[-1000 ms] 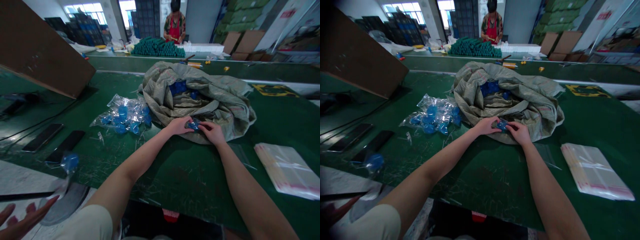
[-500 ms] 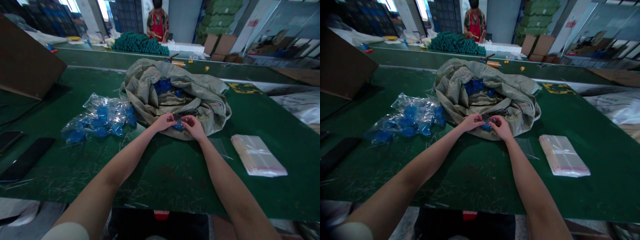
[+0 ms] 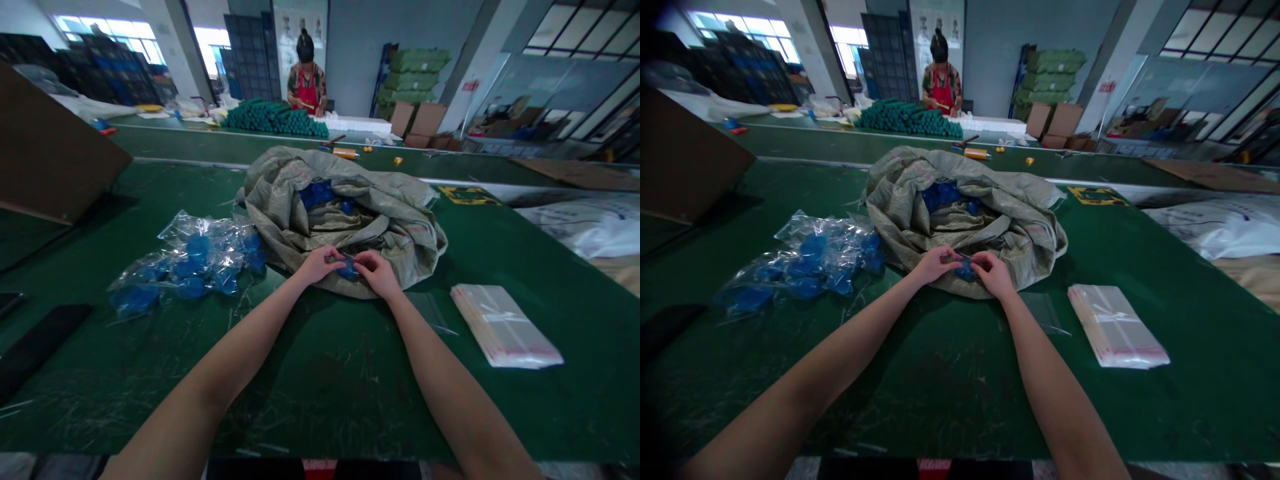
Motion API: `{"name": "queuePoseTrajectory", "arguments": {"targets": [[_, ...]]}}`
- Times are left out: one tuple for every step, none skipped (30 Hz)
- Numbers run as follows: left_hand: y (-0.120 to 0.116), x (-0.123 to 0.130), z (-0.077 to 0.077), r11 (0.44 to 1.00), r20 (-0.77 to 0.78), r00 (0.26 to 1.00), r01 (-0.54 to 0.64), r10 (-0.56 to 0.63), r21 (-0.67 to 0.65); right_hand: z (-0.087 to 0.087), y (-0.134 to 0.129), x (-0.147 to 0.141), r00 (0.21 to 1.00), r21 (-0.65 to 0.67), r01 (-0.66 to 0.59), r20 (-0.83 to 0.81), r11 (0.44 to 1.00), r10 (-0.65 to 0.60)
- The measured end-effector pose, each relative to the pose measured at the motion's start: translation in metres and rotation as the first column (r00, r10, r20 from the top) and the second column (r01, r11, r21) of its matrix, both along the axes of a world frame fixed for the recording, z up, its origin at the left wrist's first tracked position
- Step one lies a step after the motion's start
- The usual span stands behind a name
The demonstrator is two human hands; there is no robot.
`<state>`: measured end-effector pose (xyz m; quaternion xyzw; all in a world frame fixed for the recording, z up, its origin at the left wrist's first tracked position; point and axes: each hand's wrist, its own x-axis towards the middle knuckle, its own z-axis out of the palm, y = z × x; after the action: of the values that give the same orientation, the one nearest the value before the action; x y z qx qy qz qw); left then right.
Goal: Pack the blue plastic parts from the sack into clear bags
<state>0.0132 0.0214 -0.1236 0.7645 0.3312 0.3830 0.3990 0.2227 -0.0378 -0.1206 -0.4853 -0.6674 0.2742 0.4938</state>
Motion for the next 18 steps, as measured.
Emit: {"name": "queuePoseTrajectory", "arguments": {"targets": [[0.000,0.000,0.000,1.000,-0.006,1.000,-0.001,0.001,-0.007,-0.001,0.000,0.000,1.000,0.007,0.006,0.016,1.000,-0.006],[0.000,-0.001,0.000,1.000,-0.009,1.000,-0.001,0.001,-0.013,-0.001,0.000,0.001,1.000,0.012,0.012,0.028,1.000,-0.012],[-0.001,-0.001,0.000,1.000,-0.012,1.000,-0.004,0.003,-0.015,-0.003,0.000,0.001,0.999,0.019,0.020,0.035,1.000,-0.021],[-0.001,-0.001,0.001,1.000,-0.016,1.000,-0.009,0.009,-0.011,-0.004,0.000,0.002,0.999,0.029,0.030,0.039,0.999,-0.031],[-0.002,-0.002,0.001,1.000,-0.019,1.000,-0.017,0.017,-0.004,-0.005,0.001,0.002,0.998,0.045,0.040,0.043,0.998,-0.042],[-0.003,-0.001,0.002,1.000,-0.020,1.000,-0.023,0.023,0.007,-0.006,0.001,0.003,0.997,0.067,0.051,0.053,0.996,-0.055],[-0.004,-0.001,0.002,0.999,-0.019,0.999,-0.030,0.031,0.019,-0.007,0.001,0.003,0.995,0.095,0.059,0.070,0.994,-0.066],[-0.005,-0.001,0.002,0.999,-0.015,0.999,-0.038,0.038,0.031,-0.007,0.000,0.004,0.993,0.127,0.063,0.091,0.990,-0.075],[-0.006,-0.001,0.002,0.998,-0.011,0.999,-0.045,0.045,0.042,-0.007,0.000,0.004,0.990,0.159,0.063,0.114,0.985,-0.082],[-0.006,-0.001,0.002,0.997,-0.009,0.999,-0.050,0.051,0.053,-0.006,-0.001,0.004,0.987,0.186,0.057,0.139,0.981,-0.084],[-0.007,-0.001,0.002,0.996,-0.012,0.998,-0.058,0.059,0.064,-0.004,-0.002,0.004,0.983,0.206,0.048,0.164,0.977,-0.083],[-0.007,-0.001,0.001,0.995,-0.021,0.997,-0.069,0.071,0.075,-0.003,-0.003,0.004,0.979,0.217,0.039,0.187,0.975,-0.081],[-0.007,-0.001,0.000,0.993,-0.036,0.996,-0.082,0.086,0.087,-0.001,-0.005,0.003,0.975,0.222,0.031,0.209,0.974,-0.079],[-0.007,-0.001,0.000,0.991,-0.051,0.994,-0.095,0.100,0.098,0.000,-0.006,0.003,0.971,0.221,0.024,0.228,0.975,-0.076],[-0.007,-0.001,-0.001,0.989,-0.065,0.992,-0.105,0.112,0.108,0.002,-0.007,0.003,0.967,0.217,0.016,0.244,0.976,-0.070],[-0.006,-0.001,-0.001,0.987,-0.075,0.990,-0.111,0.121,0.116,0.003,-0.008,0.003,0.965,0.213,0.007,0.254,0.977,-0.063],[-0.006,-0.002,-0.001,0.986,-0.081,0.989,-0.113,0.123,0.124,0.003,-0.009,0.002,0.964,0.210,0.001,0.260,0.978,-0.057],[-0.006,-0.002,-0.001,0.986,-0.085,0.989,-0.107,0.118,0.131,0.003,-0.009,0.002,0.964,0.209,-0.004,0.262,0.978,-0.052]]}}
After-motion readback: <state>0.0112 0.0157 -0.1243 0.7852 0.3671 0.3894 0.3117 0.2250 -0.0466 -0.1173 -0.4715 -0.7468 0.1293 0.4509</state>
